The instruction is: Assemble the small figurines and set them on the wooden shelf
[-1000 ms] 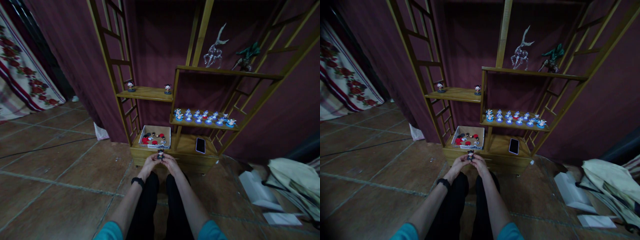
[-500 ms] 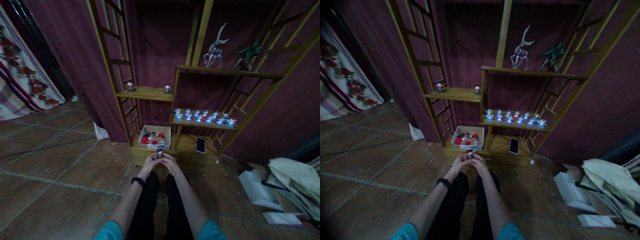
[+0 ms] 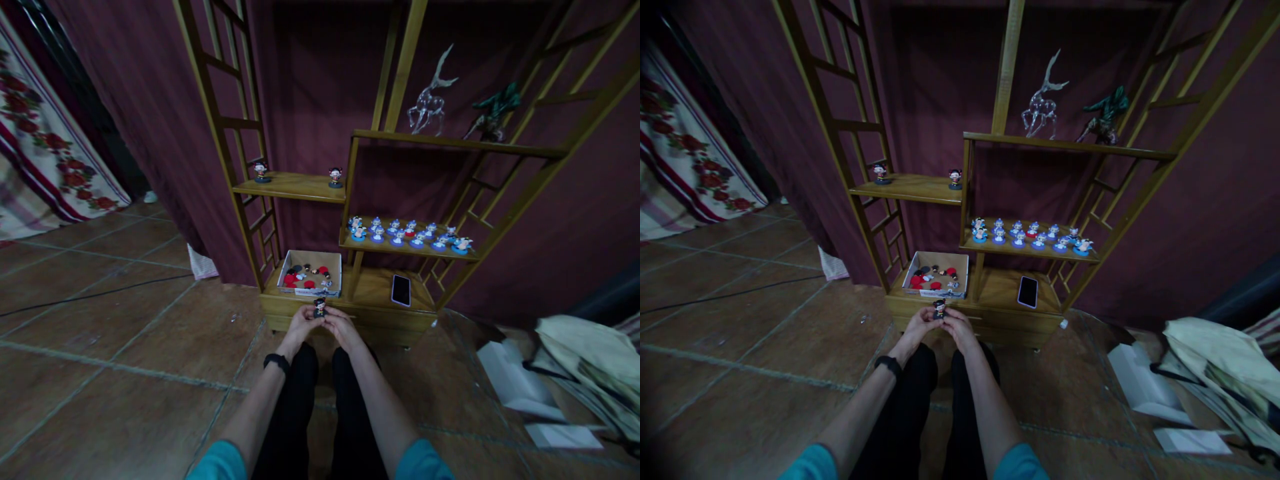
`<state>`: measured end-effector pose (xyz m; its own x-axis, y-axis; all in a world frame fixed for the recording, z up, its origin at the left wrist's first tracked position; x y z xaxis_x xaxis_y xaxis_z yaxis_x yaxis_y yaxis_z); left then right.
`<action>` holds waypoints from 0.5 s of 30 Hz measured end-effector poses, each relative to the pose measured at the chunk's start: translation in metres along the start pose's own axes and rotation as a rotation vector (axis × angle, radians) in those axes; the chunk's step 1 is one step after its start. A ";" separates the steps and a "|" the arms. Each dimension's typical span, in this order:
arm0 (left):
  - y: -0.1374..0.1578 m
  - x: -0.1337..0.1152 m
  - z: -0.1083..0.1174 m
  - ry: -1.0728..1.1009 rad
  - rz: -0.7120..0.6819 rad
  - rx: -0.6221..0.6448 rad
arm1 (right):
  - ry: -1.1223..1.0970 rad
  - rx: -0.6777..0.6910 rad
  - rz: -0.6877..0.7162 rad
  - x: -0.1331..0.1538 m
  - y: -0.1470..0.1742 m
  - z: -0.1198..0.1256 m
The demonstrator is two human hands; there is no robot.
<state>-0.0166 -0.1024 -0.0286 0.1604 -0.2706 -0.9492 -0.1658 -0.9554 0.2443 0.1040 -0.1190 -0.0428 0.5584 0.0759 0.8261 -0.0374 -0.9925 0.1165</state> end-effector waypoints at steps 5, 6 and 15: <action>0.000 0.000 -0.002 0.016 0.004 0.023 | 0.016 0.011 0.014 0.003 0.001 -0.002; 0.000 -0.001 -0.002 0.012 0.004 0.024 | 0.018 0.007 0.019 0.003 0.001 -0.001; -0.002 -0.001 -0.005 -0.030 0.001 0.078 | 0.004 -0.031 0.026 0.001 -0.002 0.003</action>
Point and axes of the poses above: each hand's wrist, its own y-axis away from the middle knuckle, its own z-axis out of the back of the hand, x = y × z, the point moved 6 cm from there along -y, towards the middle knuckle, and after that the axes turned 9 degrees about z, right-handed, at the moved point
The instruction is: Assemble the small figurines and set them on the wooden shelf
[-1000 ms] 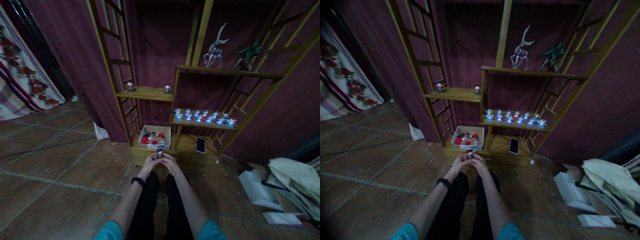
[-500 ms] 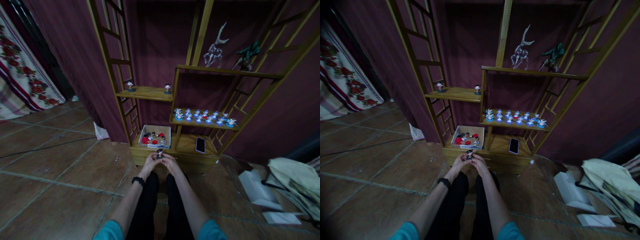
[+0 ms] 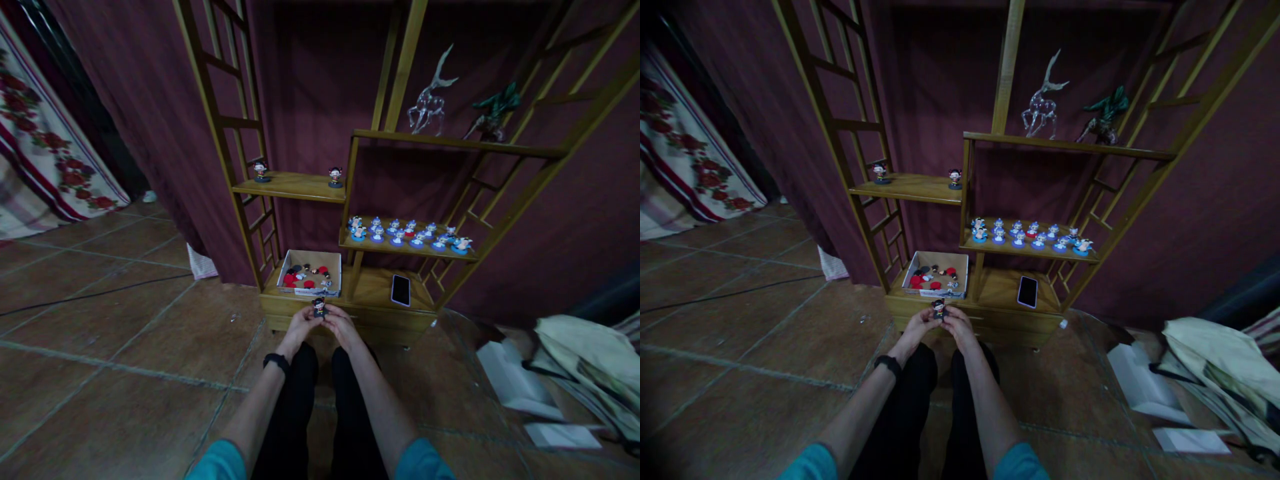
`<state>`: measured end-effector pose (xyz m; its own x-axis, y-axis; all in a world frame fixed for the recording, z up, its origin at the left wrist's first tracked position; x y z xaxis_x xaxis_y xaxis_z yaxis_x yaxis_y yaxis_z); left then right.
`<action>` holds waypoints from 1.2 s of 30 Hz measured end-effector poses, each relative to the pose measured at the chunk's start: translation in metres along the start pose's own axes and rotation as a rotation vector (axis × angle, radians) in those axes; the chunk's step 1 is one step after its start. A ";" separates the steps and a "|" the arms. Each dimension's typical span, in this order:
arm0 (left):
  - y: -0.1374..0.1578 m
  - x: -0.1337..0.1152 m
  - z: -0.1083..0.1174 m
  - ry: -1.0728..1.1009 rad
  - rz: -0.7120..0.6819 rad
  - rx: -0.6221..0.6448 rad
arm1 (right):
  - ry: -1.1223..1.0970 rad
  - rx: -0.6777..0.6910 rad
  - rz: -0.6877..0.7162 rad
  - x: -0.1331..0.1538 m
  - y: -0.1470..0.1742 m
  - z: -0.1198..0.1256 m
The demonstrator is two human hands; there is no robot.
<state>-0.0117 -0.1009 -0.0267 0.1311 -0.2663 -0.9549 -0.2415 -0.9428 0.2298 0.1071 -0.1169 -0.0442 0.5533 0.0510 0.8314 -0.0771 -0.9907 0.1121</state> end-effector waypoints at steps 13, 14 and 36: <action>-0.001 0.001 0.001 0.026 -0.013 0.001 | 0.011 0.012 0.046 0.002 -0.001 0.001; -0.001 0.002 0.002 0.013 -0.013 -0.002 | 0.012 0.011 0.049 0.003 -0.001 0.001; 0.001 0.001 0.002 -0.077 -0.015 0.066 | 0.003 -0.007 0.077 -0.001 -0.002 0.004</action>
Point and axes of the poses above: each hand's wrist, its own y-axis away from the middle knuckle, its own z-axis out of the back of the hand, x = y × z, the point moved 6 cm from there along -y, towards the middle knuckle, and after that the axes turned 9 degrees about z, right-handed, at the moved point
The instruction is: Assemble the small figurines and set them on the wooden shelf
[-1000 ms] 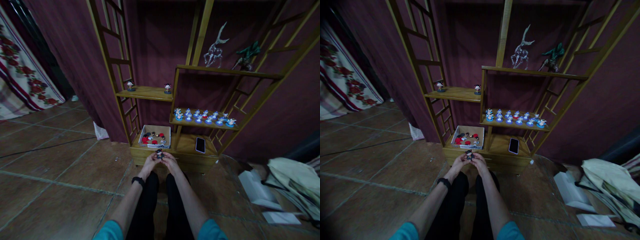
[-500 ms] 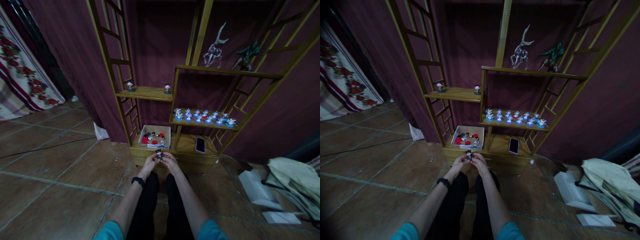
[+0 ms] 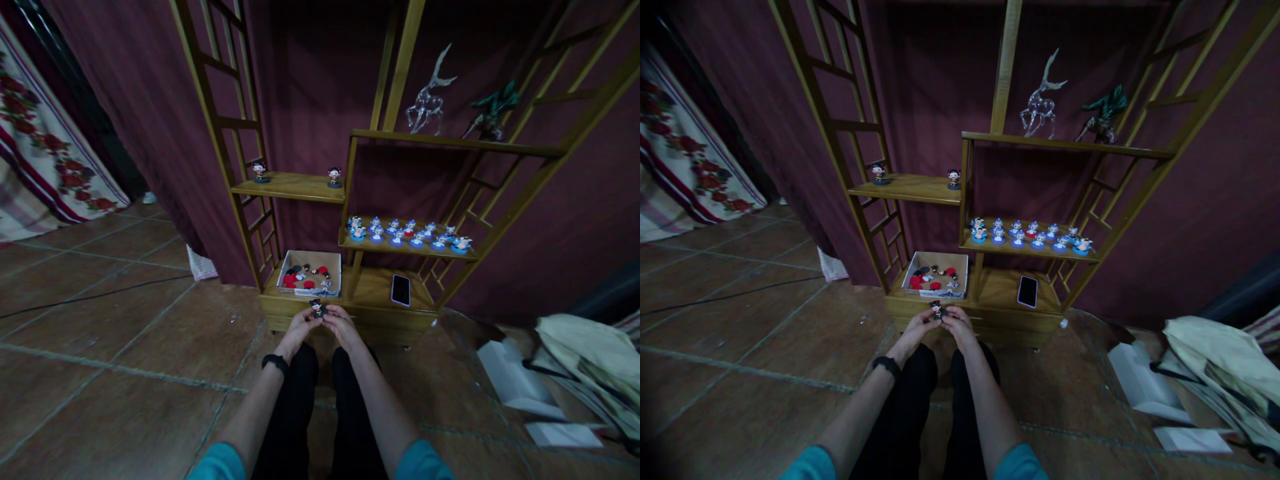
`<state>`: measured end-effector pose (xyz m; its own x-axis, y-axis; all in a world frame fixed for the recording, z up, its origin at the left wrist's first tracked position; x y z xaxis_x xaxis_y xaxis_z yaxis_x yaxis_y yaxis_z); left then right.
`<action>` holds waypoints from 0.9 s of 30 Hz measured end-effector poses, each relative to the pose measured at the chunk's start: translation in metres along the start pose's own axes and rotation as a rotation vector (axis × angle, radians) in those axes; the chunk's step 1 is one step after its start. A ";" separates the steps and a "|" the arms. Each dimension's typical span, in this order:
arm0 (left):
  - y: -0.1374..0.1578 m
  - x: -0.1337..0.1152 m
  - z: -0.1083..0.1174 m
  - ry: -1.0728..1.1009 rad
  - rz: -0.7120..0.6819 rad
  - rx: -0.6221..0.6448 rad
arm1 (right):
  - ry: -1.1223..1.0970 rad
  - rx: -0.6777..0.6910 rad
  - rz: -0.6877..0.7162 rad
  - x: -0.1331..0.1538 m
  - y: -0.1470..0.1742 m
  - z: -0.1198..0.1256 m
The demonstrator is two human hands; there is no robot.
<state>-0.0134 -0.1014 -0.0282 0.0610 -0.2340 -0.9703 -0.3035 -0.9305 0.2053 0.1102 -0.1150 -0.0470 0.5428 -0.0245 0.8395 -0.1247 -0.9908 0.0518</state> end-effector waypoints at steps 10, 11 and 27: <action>-0.001 0.003 0.003 0.245 0.019 -0.041 | -0.013 0.007 -0.073 0.002 0.003 -0.004; -0.001 0.004 0.002 0.250 0.023 -0.035 | -0.016 0.018 -0.088 0.002 0.004 -0.005; -0.003 0.003 0.003 0.063 0.020 -0.032 | -0.021 0.053 -0.053 0.004 0.004 -0.007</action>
Point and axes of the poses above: each hand's wrist, its own y-axis away from the middle knuckle, its own z-axis out of the back of the hand, x = y × z, the point moved 6 cm from there along -y, towards the middle knuckle, and after that the axes turned 9 degrees about z, right-handed, at the moved point
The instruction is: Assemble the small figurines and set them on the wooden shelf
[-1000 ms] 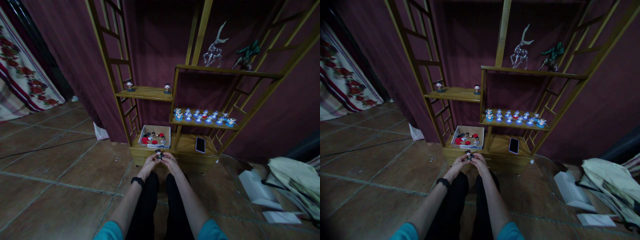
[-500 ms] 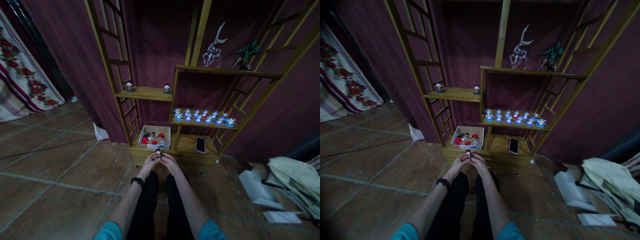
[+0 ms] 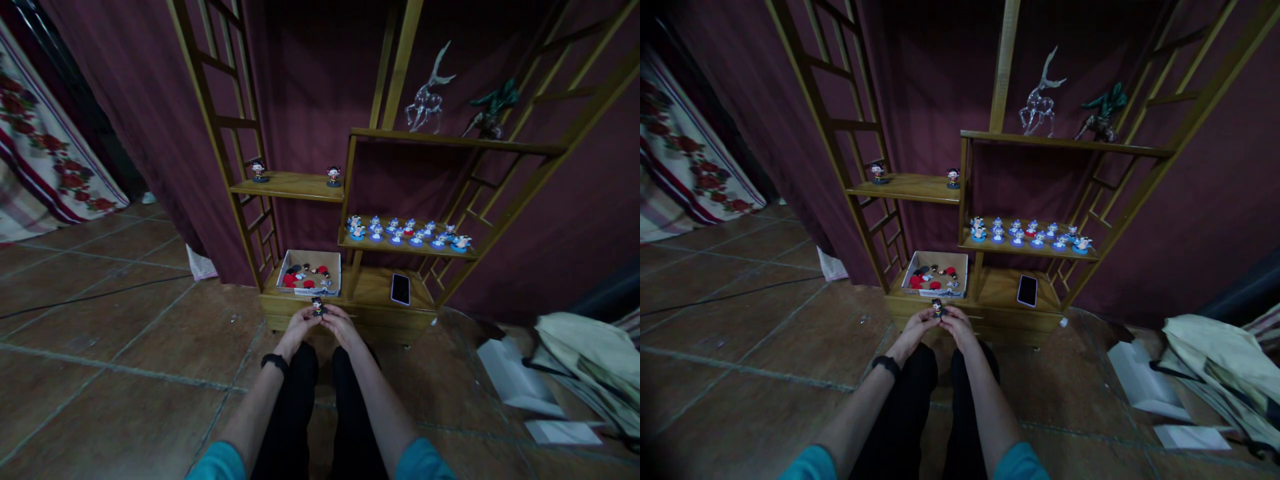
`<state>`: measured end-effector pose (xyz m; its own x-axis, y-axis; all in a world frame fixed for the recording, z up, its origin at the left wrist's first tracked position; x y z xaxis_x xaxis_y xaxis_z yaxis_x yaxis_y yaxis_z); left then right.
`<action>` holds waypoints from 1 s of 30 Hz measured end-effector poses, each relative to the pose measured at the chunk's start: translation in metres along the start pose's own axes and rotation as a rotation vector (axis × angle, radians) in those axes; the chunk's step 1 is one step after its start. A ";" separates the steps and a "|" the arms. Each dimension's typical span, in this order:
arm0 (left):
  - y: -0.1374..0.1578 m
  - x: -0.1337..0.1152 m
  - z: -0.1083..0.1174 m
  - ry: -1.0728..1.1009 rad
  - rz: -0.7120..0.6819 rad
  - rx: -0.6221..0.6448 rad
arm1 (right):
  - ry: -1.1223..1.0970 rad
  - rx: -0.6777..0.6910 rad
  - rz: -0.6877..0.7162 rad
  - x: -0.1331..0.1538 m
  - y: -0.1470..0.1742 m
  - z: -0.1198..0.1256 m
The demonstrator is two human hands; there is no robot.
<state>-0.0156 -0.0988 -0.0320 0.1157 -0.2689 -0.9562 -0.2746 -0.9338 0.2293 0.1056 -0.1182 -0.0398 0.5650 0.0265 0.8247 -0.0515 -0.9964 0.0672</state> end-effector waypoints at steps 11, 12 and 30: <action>0.003 -0.004 -0.003 0.025 0.014 0.012 | 0.017 -0.001 -0.003 -0.001 -0.001 0.002; 0.003 -0.004 -0.004 0.043 0.017 0.033 | 0.019 -0.005 -0.002 -0.001 -0.001 0.002; 0.000 0.004 -0.004 0.210 0.137 0.076 | 0.076 -0.056 -0.019 0.004 0.003 0.002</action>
<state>-0.0112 -0.1012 -0.0346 0.2660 -0.4419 -0.8567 -0.3710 -0.8672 0.3321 0.1090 -0.1211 -0.0373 0.5025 0.0536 0.8629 -0.0884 -0.9897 0.1130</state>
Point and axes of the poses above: each hand's wrist, its own y-axis away from the middle knuckle, its own z-axis out of the back of the hand, x = y × z, the point moved 6 cm from there along -y, towards the middle knuckle, and after that the axes turned 9 degrees about z, right-handed, at the moved point
